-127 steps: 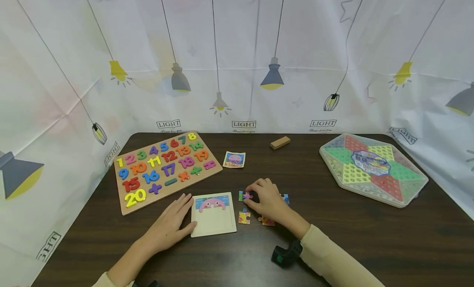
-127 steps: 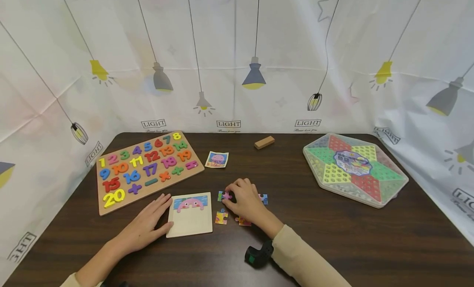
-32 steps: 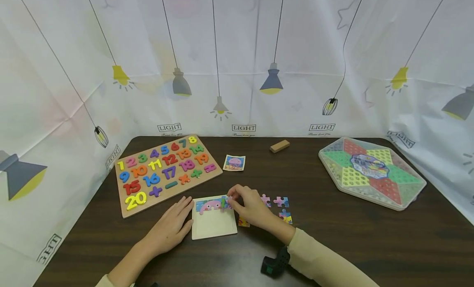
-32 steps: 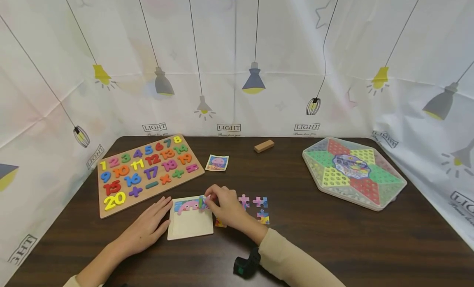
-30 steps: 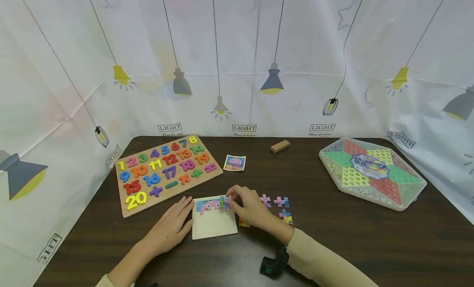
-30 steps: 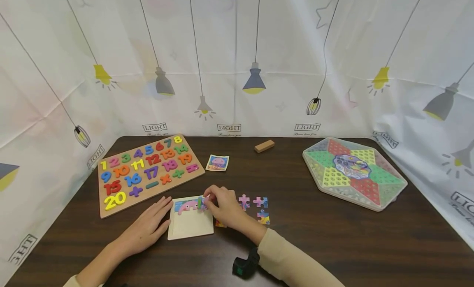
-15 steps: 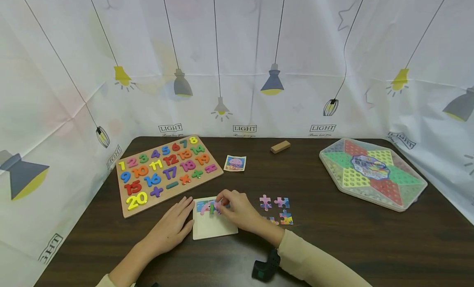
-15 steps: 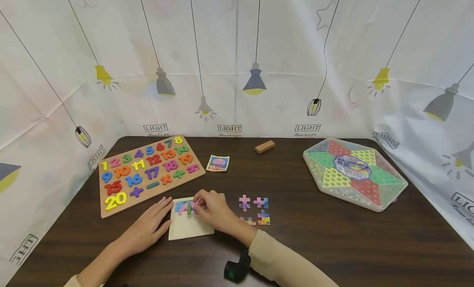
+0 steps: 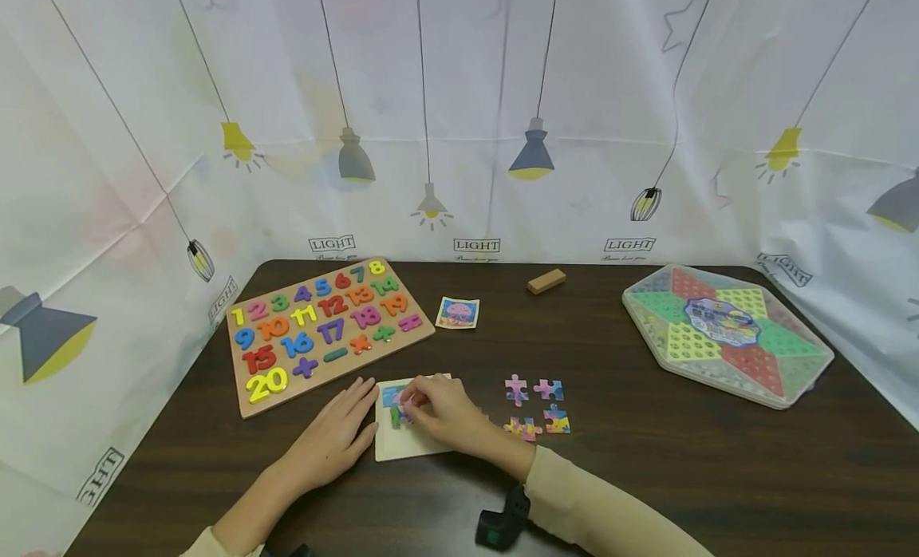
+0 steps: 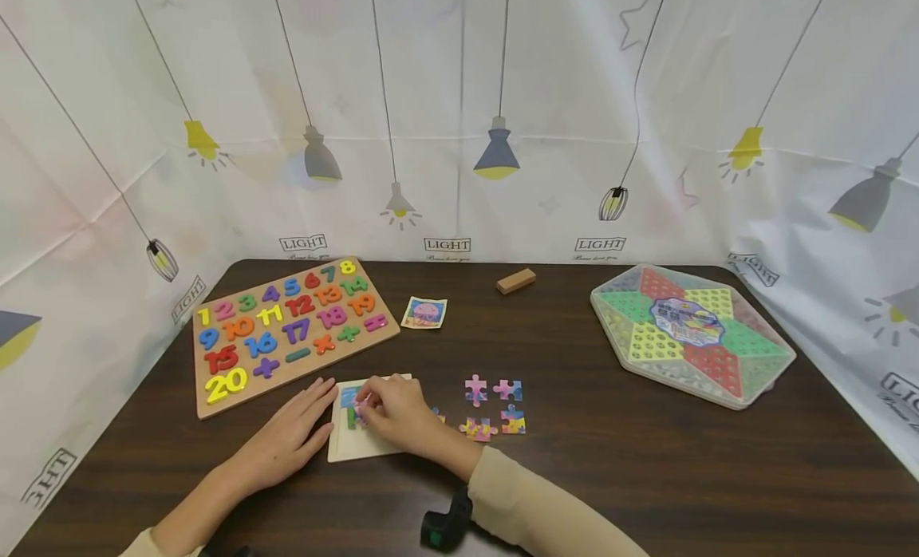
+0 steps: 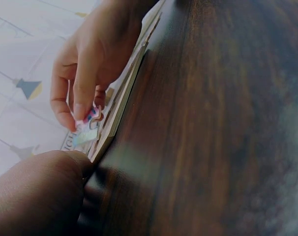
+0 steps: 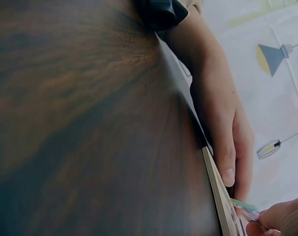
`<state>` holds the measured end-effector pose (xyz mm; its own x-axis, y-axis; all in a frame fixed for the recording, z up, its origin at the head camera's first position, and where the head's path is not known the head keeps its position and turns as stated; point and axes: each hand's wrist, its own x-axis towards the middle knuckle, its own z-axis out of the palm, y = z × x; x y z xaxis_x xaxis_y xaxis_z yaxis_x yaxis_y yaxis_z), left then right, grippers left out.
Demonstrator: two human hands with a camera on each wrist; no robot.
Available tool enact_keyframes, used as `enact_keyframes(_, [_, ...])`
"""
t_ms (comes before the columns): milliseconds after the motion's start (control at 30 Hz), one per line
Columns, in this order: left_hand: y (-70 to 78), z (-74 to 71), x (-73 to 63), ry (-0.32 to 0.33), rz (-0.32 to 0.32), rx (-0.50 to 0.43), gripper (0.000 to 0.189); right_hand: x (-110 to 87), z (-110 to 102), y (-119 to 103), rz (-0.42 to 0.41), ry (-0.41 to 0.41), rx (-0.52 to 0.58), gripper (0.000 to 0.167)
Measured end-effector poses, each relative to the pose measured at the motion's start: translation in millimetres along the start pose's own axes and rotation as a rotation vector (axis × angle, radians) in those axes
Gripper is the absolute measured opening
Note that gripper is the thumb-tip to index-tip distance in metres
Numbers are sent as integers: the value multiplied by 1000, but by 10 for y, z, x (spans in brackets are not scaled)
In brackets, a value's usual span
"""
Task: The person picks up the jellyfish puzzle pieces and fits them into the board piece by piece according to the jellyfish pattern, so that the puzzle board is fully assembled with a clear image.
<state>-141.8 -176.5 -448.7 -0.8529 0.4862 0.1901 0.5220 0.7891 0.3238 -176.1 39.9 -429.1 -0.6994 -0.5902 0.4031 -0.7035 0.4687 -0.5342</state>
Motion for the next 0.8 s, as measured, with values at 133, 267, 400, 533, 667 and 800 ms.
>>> enact_keyframes(133, [-5,9,1,5,4,6,52,5,25,-21,17,-14,-18,6])
enact_keyframes(267, [-6,11,5,3,2,3,52,28,50,-26,3,-1,-38,5])
enact_keyframes(400, [-3,8,8,-3,-2,1,52,44,67,-35,10,6,-54,5])
enact_keyframes(533, [-1,0,10,-5,-2,6,52,47,78,-51,27,10,-91,4])
enact_keyframes(667, [1,-6,8,-2,4,10,52,42,96,-44,44,5,-145,5])
enact_keyframes(800, [1,-8,4,7,10,9,52,37,106,-39,41,1,-178,6])
